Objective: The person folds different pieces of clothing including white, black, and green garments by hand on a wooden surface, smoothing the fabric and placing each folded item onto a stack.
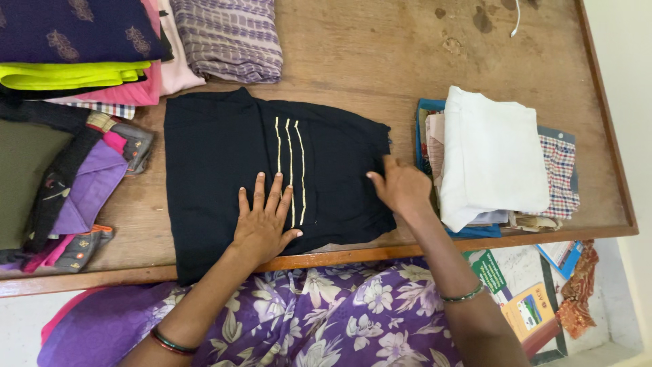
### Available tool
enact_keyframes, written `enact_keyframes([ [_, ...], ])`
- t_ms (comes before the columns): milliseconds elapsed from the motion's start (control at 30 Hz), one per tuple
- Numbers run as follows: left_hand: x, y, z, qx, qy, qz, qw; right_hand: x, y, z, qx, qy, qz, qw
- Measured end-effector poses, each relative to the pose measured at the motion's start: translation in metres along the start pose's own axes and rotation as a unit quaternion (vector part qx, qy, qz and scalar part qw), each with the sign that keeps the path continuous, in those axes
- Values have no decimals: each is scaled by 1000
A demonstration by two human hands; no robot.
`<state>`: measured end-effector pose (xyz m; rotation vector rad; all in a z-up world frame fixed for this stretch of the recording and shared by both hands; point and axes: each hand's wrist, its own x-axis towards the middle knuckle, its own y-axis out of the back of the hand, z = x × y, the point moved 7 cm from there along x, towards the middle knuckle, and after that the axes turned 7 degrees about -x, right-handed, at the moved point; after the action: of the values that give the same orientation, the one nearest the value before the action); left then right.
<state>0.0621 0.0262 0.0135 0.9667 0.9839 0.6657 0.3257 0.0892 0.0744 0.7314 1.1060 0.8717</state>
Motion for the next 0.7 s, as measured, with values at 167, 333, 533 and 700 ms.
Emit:
enact_keyframes([
  [167, 0, 1, 1, 8, 7, -14, 1000, 39, -44, 50, -80, -2, 2, 997],
  [333, 0, 2, 3, 15, 6, -8, 1000, 44, -53, 58, -62, 6, 17, 998],
  [533, 2, -1, 3, 16, 6, -17, 1000, 39, -39, 52, -20, -8, 2, 1000],
  [700, 2, -1, 3, 12, 4, -5, 1000, 48, -42, 54, -31, -17, 31, 999],
])
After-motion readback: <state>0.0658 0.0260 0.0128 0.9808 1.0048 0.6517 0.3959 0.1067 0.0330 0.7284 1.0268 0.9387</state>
